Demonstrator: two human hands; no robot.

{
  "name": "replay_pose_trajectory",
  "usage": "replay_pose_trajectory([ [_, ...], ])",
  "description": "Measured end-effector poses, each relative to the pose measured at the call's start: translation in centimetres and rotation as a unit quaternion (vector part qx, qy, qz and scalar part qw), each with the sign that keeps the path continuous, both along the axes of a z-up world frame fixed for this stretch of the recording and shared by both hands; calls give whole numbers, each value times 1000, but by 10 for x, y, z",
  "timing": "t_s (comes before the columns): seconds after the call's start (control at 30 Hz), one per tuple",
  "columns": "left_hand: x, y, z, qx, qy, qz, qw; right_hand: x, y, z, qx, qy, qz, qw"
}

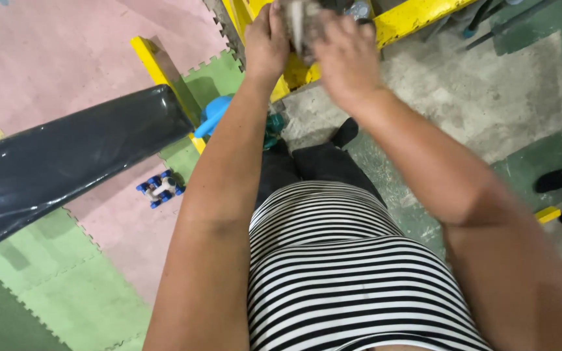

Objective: Cleaning a kettlebell and a weight machine handle with a cloth.

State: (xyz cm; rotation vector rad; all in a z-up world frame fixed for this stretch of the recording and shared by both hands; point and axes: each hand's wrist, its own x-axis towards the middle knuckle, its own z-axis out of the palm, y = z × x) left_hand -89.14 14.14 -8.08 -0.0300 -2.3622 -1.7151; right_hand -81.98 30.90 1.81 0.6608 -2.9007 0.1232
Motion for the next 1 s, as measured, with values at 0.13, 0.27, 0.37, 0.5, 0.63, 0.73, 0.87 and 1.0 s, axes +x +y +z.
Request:
replay_pose_trajectory([
  [0.13, 6, 0, 13, 6, -19, 5, 1000, 6, 11, 37, -20, -48, -67, 996],
  [0.27, 2, 5, -30, -113, 5, 35, 993, 13, -17, -20, -50, -31, -72, 996],
  [0.37, -5, 4, -23, -88, -49, 40, 994, 12, -34, -26, -75, 99, -64, 990],
  [0.5, 1, 0, -11, -36, -6, -4, 999, 32, -13, 3, -77, -27, -57, 995],
  [0.63, 8, -8, 25, -33, -94, -32, 994, 51, 14, 37, -66, -190, -110, 973],
  [0.73, 11, -23, 73, -281, 73, -93, 953, 57, 37, 32, -182, 8, -42, 982],
  [0.87, 7, -2, 104, -434, 139, -223, 862, 55, 45, 17, -182, 63, -60, 979],
  [1.0, -18, 38, 67, -547, 43, -320, 773, 32, 60, 3, -146, 18, -78, 986],
])
